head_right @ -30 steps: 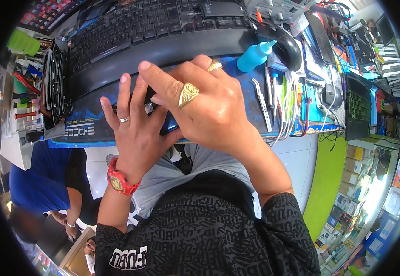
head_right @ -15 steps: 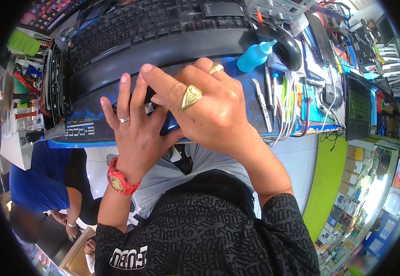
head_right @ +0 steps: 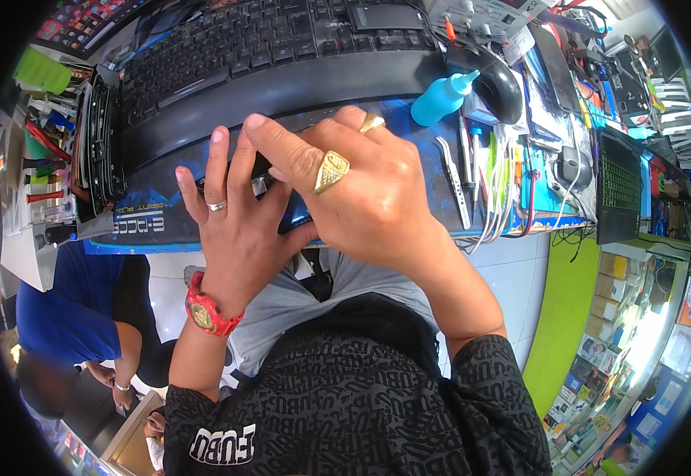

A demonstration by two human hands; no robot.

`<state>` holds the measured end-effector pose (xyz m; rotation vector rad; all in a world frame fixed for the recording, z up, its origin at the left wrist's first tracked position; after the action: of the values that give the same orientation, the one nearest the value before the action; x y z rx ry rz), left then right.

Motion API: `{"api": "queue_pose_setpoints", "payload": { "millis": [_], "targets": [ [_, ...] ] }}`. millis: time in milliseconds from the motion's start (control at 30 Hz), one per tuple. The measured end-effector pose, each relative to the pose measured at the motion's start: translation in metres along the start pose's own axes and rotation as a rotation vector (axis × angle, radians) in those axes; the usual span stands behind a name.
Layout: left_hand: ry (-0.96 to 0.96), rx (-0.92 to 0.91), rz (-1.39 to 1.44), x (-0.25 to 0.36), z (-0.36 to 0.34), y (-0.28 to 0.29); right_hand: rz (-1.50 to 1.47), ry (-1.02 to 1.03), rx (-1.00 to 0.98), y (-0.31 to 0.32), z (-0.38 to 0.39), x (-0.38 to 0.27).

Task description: The person uses a precision screwdriver to remove screws from the back of a smartphone, then flips it over and uses a metal tool to pry open the screen assembly. The person continues to work on the device, manipulating the screen and internal components.

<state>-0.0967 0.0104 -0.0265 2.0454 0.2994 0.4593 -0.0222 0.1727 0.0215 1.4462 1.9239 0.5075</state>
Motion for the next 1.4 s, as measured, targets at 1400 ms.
{"api": "queue_pose_setpoints", "payload": {
  "millis": [1400],
  "targets": [
    [-0.074, 0.074, 0.202, -0.037, 0.014, 0.023, -0.028, -0.056, -0.017, -0.004, 0.004, 0.001]
  ]
}}
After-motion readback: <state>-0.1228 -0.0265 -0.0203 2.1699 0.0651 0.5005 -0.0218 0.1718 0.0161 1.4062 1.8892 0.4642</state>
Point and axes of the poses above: each hand's wrist, its own z-axis away from the middle knuckle, its own y-axis out of the back of the hand, x = y × z, the point moved 1 cm from there along -z, towards the middle knuckle, and after that the axes turned 10 degrees about z, right-handed, at the moved point
